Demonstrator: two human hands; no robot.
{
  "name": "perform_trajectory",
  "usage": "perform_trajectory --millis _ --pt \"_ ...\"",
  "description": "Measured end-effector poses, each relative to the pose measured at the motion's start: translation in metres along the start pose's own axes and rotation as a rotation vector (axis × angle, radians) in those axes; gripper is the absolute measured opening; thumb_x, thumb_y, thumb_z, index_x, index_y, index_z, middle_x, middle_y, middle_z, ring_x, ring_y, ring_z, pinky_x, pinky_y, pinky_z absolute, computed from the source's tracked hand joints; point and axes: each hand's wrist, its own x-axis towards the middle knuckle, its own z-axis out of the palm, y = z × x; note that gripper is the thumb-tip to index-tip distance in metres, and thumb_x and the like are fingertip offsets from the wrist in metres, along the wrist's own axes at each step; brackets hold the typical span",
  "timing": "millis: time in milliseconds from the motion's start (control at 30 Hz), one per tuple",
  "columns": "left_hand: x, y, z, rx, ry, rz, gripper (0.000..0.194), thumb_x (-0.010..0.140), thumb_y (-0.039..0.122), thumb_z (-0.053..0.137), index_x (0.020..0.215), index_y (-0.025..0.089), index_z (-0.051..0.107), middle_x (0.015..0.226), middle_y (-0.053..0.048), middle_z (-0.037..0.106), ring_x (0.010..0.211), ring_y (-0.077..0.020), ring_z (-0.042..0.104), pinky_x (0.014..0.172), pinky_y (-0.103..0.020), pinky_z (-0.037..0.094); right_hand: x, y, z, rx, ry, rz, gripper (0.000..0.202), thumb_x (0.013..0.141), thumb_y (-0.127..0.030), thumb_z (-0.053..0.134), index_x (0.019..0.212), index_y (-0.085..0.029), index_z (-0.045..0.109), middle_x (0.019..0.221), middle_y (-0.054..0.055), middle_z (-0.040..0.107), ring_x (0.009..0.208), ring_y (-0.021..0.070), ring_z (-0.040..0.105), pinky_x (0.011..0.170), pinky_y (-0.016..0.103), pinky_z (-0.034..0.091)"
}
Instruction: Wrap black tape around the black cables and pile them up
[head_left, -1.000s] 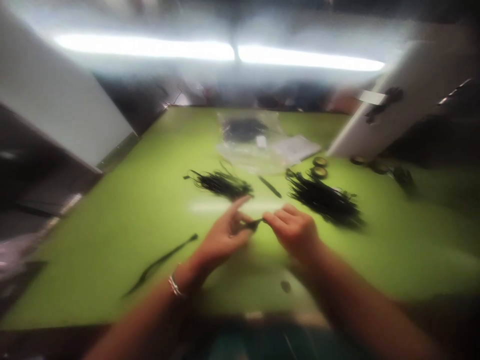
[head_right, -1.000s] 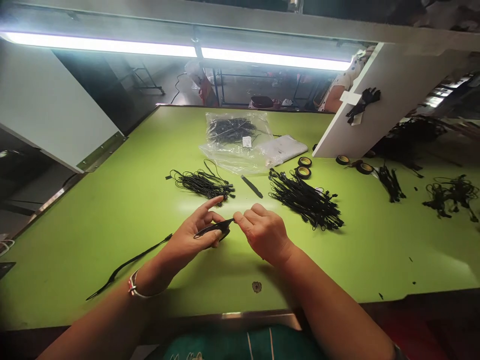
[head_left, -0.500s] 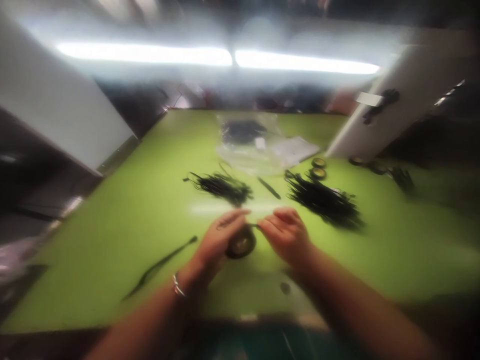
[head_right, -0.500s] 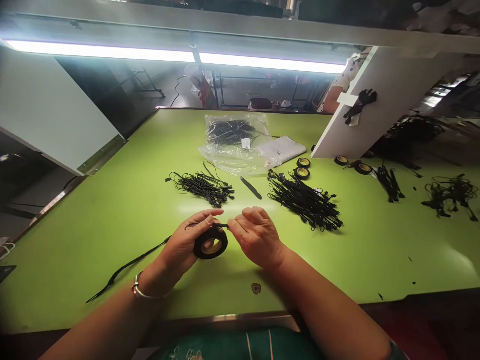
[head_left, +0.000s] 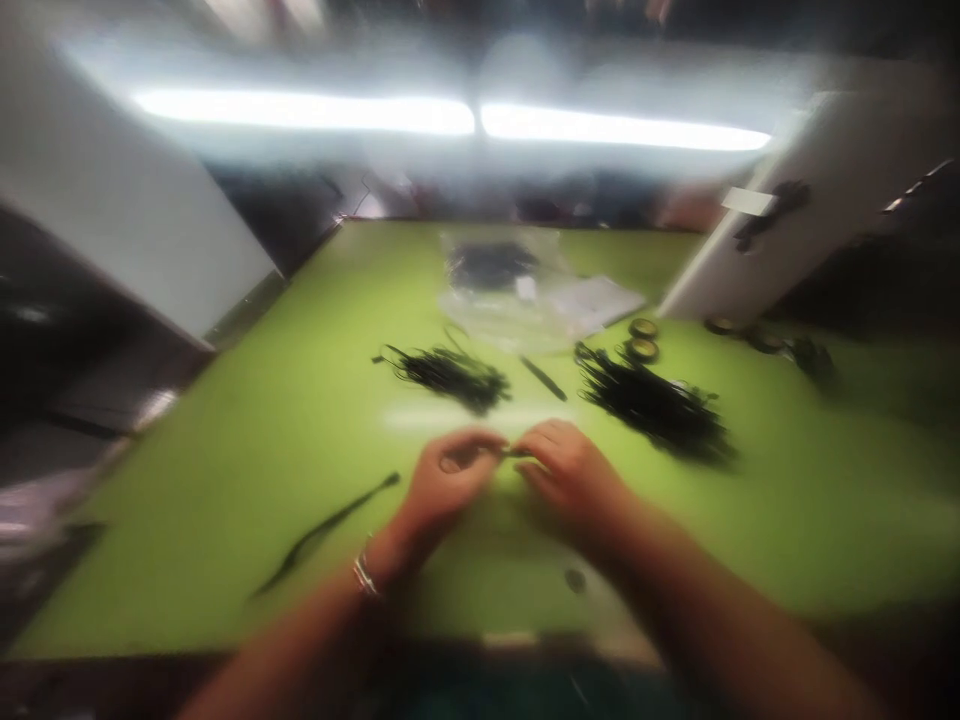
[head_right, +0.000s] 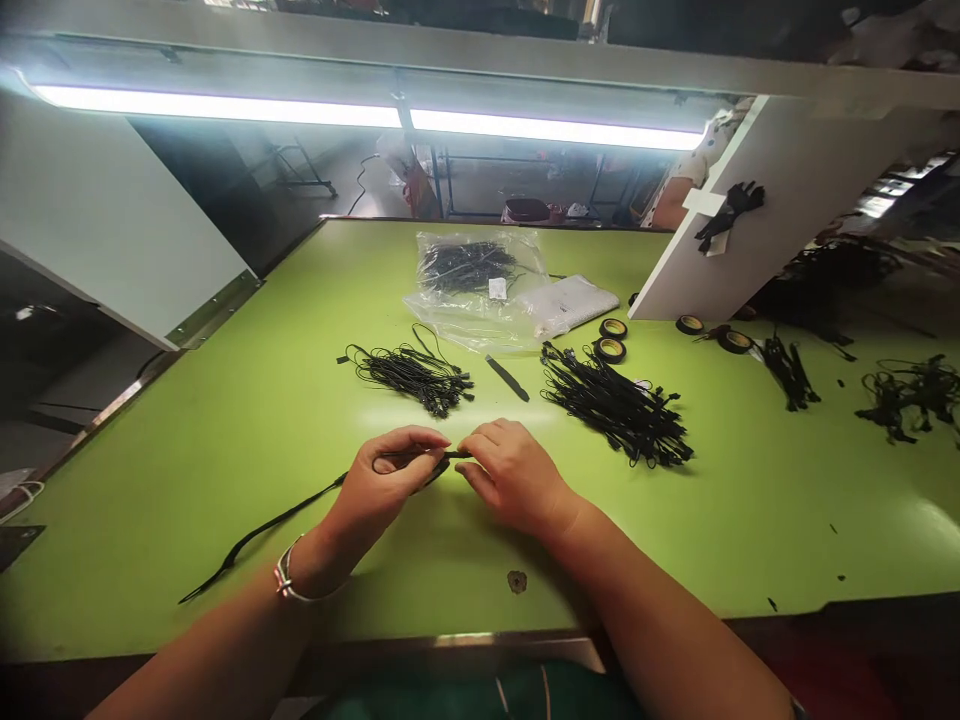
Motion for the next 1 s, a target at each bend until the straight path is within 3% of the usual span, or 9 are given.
perform_trajectory --millis 100,167,267,433,567,667,800,933,1000 --pt "0.000 -0.005 -0.002 0.187 -0.102 0.270 0.014 0.078 0.010 0.064 0.088 0.015 0.072 0.082 -0.005 0.069 0.076 -0.0139 0.062 0.069 -0.024 0.048 -0.002 0.000 -0.001 0.152 -0.138 0.087 0.018 0.094 -0.020 0.047 0.084 -0.018 0.062 0.074 0.003 0.064 0.067 0.0149 0.053 0.066 0.027 0.041" --pt "0.000 -0.006 -0.002 0.220 -0.144 0.344 0.017 0.079 0.009 0.063 0.091 0.015 0.072 0.085 -0.005 0.069 0.078 -0.0142 0.062 0.073 -0.025 0.049 -0.002 0.000 -0.002 0.252 -0.161 0.146 0.020 0.094 -0.018 0.048 0.077 -0.019 0.059 0.068 0.000 0.062 0.062 0.0123 0.052 0.061 0.024 0.040" --pt "0.001 -0.002 -0.002 0.175 -0.170 0.167 0.027 0.081 0.015 0.065 0.107 0.017 0.068 0.088 -0.004 0.066 0.072 -0.0115 0.060 0.066 -0.023 0.048 -0.002 0.001 -0.005 0.218 -0.050 0.139 0.018 0.092 -0.018 0.053 0.075 -0.019 0.059 0.067 -0.001 0.061 0.063 0.0117 0.052 0.060 0.023 0.039" --pt "0.006 0.006 -0.005 -0.066 -0.264 -0.191 0.056 0.078 0.022 0.070 0.131 0.022 0.052 0.092 -0.002 0.058 0.051 -0.0041 0.048 0.044 -0.019 0.038 0.001 0.005 -0.012 -0.223 0.089 -0.129 0.025 0.092 -0.015 0.050 0.068 -0.018 0.058 0.062 0.002 0.057 0.062 0.0145 0.046 0.062 0.029 0.036" --pt "0.007 0.009 -0.005 -0.333 -0.326 -0.295 0.059 0.078 0.031 0.072 0.130 0.018 0.048 0.077 0.001 0.055 0.042 -0.0032 0.042 0.039 -0.019 0.032 -0.001 0.008 -0.013 -0.343 0.187 -0.266 0.015 0.090 -0.009 0.052 0.087 -0.017 0.063 0.072 0.002 0.066 0.073 0.0157 0.053 0.072 0.031 0.040" --pt "0.005 0.012 -0.003 -0.321 -0.263 -0.289 0.054 0.079 0.036 0.070 0.126 0.015 0.052 0.070 0.003 0.053 0.041 -0.0029 0.039 0.039 -0.018 0.030 -0.003 0.010 -0.008 -0.334 0.220 -0.262 0.015 0.090 -0.009 0.053 0.096 -0.018 0.064 0.078 0.002 0.069 0.078 0.0168 0.055 0.076 0.032 0.041" --pt "0.003 0.009 -0.002 0.009 -0.149 -0.098 0.045 0.082 0.026 0.066 0.124 0.017 0.056 0.077 0.000 0.056 0.052 -0.0051 0.044 0.046 -0.018 0.035 -0.001 0.008 -0.001 -0.117 0.125 -0.095 0.010 0.090 -0.018 0.055 0.085 -0.017 0.063 0.072 0.004 0.065 0.071 0.0174 0.052 0.070 0.031 0.043" --pt "0.000 -0.004 -0.005 0.359 -0.189 0.288 0.043 0.084 0.015 0.057 0.126 0.021 0.057 0.082 -0.001 0.061 0.060 -0.0082 0.048 0.057 -0.021 0.041 -0.001 0.004 0.001 0.164 -0.050 0.073 0.013 0.093 -0.023 0.052 0.097 -0.019 0.064 0.087 0.005 0.068 0.079 0.0167 0.059 0.072 0.029 0.045" --pt "-0.001 -0.009 -0.006 0.448 -0.205 0.416 0.044 0.084 0.012 0.055 0.127 0.022 0.056 0.084 -0.001 0.062 0.062 -0.0088 0.049 0.061 -0.022 0.043 -0.002 0.004 0.000 0.214 -0.150 0.127 0.014 0.093 -0.022 0.051 0.091 -0.020 0.065 0.082 0.002 0.068 0.073 0.0142 0.059 0.068 0.026 0.043"
